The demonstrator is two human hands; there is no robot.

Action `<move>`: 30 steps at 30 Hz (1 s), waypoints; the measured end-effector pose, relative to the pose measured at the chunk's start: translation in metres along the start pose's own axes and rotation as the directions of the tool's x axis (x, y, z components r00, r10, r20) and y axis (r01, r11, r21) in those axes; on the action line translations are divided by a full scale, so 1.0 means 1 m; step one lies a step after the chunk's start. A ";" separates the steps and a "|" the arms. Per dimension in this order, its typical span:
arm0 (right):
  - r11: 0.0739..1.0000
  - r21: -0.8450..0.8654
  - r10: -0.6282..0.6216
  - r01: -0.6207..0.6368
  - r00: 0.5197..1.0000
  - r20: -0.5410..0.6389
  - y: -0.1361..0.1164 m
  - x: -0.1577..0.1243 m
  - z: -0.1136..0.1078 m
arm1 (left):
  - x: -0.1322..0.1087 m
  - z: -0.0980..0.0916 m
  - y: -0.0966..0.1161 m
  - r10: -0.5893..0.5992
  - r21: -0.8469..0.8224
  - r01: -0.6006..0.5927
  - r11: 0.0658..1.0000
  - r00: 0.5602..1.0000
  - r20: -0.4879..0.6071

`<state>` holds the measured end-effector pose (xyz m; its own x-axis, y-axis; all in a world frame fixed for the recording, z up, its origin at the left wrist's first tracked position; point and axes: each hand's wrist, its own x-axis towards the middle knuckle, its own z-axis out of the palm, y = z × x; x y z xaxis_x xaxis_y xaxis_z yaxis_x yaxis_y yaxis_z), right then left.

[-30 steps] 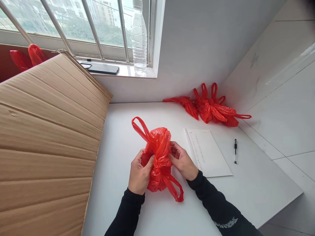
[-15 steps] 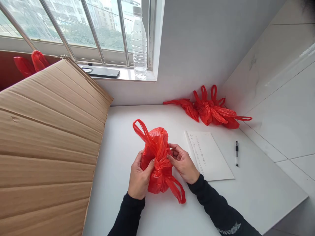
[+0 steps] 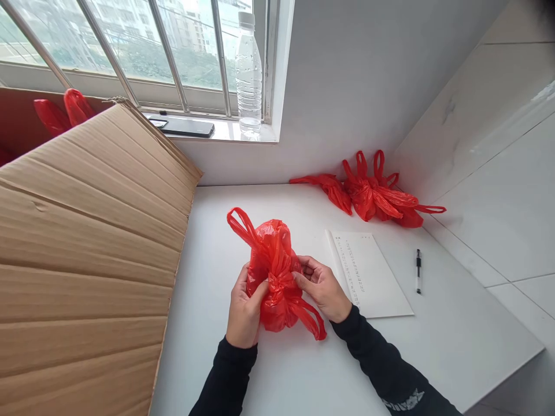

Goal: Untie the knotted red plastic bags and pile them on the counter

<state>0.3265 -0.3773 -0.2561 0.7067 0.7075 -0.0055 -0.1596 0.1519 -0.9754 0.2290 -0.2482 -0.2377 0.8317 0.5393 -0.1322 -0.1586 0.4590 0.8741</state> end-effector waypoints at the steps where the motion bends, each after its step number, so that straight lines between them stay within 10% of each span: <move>1: 1.000 0.012 0.008 -0.008 1.000 -0.012 0.000 0.000 0.000 | -0.001 0.000 0.001 -0.014 -0.011 0.015 1.000 1.000 0.009; 19: 0.975 -0.210 -0.099 0.072 0.988 -0.119 -0.004 -0.005 0.004 | 0.001 -0.006 -0.003 0.032 0.024 -0.036 0.999 0.988 0.149; 30: 0.945 -0.315 -0.031 0.085 0.985 0.172 -0.007 -0.008 0.008 | 0.001 -0.013 0.006 0.028 -0.260 -0.018 0.966 0.999 0.034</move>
<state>0.3171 -0.3786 -0.2471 0.5820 0.8108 0.0624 0.1262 -0.0142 -0.9919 0.2220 -0.2362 -0.2384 0.8445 0.5276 -0.0920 -0.3063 0.6168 0.7251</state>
